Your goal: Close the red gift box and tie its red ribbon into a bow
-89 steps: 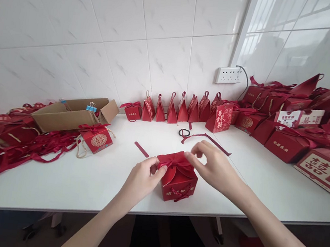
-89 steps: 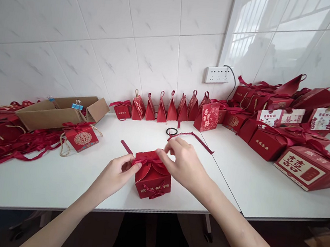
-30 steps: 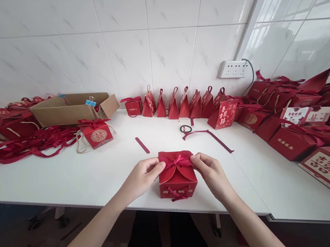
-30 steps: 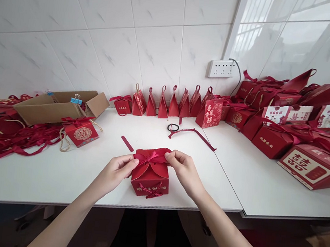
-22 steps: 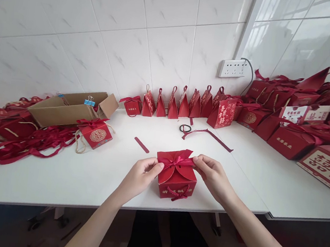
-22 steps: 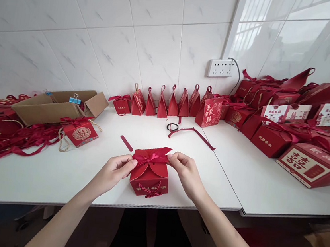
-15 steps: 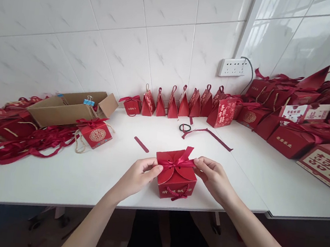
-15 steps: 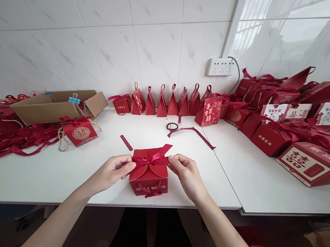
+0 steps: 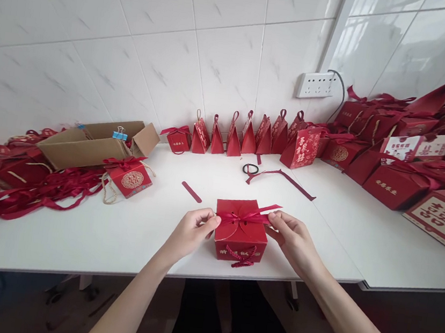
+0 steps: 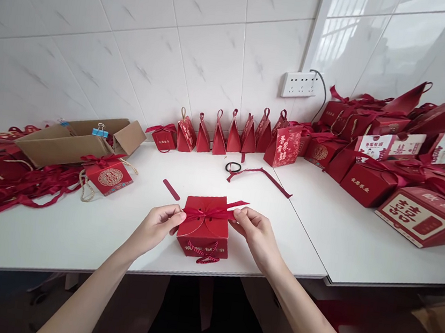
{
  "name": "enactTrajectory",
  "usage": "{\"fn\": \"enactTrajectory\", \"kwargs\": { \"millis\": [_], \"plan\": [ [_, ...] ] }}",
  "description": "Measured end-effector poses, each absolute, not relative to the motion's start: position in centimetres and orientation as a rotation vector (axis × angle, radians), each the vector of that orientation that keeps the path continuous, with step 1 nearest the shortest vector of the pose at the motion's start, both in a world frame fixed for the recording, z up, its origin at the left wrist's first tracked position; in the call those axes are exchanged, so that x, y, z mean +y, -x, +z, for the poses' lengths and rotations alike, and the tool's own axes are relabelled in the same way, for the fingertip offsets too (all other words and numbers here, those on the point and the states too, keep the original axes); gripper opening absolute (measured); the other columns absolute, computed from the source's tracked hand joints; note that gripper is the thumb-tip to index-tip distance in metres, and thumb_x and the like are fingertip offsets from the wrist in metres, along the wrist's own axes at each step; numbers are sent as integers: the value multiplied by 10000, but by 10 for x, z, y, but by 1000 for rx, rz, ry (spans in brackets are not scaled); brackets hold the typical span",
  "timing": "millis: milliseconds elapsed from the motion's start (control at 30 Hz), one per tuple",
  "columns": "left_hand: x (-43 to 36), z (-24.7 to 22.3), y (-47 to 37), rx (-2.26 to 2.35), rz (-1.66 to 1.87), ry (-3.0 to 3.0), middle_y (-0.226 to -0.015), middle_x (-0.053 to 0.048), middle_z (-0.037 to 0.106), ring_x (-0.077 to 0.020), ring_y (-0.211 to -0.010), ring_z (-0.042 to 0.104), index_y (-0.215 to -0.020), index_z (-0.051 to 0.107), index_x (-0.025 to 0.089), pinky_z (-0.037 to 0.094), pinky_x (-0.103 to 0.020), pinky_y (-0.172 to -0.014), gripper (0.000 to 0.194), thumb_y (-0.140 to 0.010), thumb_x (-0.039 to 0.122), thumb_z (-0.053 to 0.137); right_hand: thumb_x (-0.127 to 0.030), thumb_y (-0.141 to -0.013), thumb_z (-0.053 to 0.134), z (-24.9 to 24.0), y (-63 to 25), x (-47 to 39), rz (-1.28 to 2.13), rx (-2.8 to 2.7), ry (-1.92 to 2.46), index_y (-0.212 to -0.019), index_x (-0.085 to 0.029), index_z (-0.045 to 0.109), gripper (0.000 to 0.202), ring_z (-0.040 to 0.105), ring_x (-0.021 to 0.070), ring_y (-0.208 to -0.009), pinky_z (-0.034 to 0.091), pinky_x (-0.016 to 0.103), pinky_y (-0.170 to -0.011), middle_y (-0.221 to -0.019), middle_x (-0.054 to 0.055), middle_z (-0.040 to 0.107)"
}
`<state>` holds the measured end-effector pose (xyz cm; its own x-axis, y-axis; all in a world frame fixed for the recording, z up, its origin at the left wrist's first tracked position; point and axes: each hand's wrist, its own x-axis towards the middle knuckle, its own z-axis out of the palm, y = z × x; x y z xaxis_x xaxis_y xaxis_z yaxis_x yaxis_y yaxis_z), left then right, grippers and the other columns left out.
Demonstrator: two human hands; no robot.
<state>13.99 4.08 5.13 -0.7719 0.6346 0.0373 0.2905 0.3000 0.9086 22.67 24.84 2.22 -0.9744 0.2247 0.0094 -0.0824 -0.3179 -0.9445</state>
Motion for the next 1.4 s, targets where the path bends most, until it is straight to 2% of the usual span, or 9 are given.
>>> {"fn": "enactTrajectory", "kwargs": {
  "millis": [167, 267, 400, 600, 733, 933, 1167, 1267, 1400],
  "plan": [
    [43, 48, -153, 2229, 1531, -845, -1207, -78, 536, -234, -1151, 491, -1128, 456, 225, 410, -361, -948, 485, -740, 449, 640, -508, -847, 480, 12, -227, 257, 2314, -1763, -12, -1082, -274, 589, 350, 476, 247, -1194, 425, 431, -966, -1255, 51, 547],
    [48, 45, -146, 2184, 1434, -898, -1251, -73, 531, -239, -1201, 473, -1184, 467, 247, 380, -388, -1006, 487, -755, 401, 639, -527, -835, 424, 5, -221, 261, 2273, -1774, -20, -1218, -283, 526, 465, 406, 255, -1275, 345, 461, -1037, -1353, 48, 488],
    [58, 39, -115, 2320, 1544, -756, -1212, -97, 560, -237, -1131, 532, -1110, 533, 210, 416, -385, -958, 323, -811, 332, 546, -567, -868, 345, 10, -237, 259, 2151, -1951, -31, -1166, -243, 593, 505, 458, 272, -1226, 357, 464, -1022, -1269, 72, 568],
    [56, 45, -99, 2583, 1911, -400, -1146, -82, 597, -234, -1119, 540, -1010, 570, 210, 433, -364, -918, 264, -813, 369, 492, -618, -864, 324, 37, -275, 263, 1794, -2347, 298, -632, -181, 684, 612, 634, 262, -801, 458, 417, -866, -726, 94, 689],
    [52, 49, -109, 2536, 1865, -504, -1158, -67, 598, -230, -1138, 520, -987, 591, 216, 389, -361, -966, 286, -796, 415, 512, -551, -836, 424, 44, -250, 275, 1508, -2334, 405, -726, -188, 652, 442, 630, 227, -744, 498, 363, -749, -826, 70, 682],
    [54, 55, -118, 2651, 1670, -614, -1007, -60, 605, -209, -992, 559, -922, 572, 193, 427, -338, -877, 296, -801, 455, 508, -445, -840, 472, 52, -191, 276, 1528, -2398, 84, -1065, -219, 572, 334, 584, 223, -1026, 480, 366, -844, -1152, 74, 607],
    [61, 61, -124, 3039, 1247, -1141, -879, -27, 558, -192, -879, 528, -835, 571, 214, 405, -367, -852, 79, -809, 278, 532, -396, -802, 543, 58, -169, 265, 1421, -2470, 43, -874, -187, 571, 223, 616, 201, -791, 489, 369, -742, -873, 63, 652],
    [64, 64, -129, 3069, 1076, -1252, -806, -19, 560, -187, -831, 524, -744, 564, 206, 370, -385, -857, 135, -840, 269, 494, -366, -771, 590, 55, -174, 262, 1376, -2388, 35, -1022, -201, 476, 320, 612, 185, -719, 498, 343, -671, -796, 24, 623],
    [67, 71, -134, 2986, 982, -1373, -970, -31, 605, -217, -972, 520, -745, 577, 210, 298, -420, -925, 147, -841, 271, 483, -340, -769, 601, 51, -179, 262, 1312, -2356, -42, -952, -227, 421, 280, 622, 174, -715, 505, 322, -658, -818, 11, 620]
  ]
}}
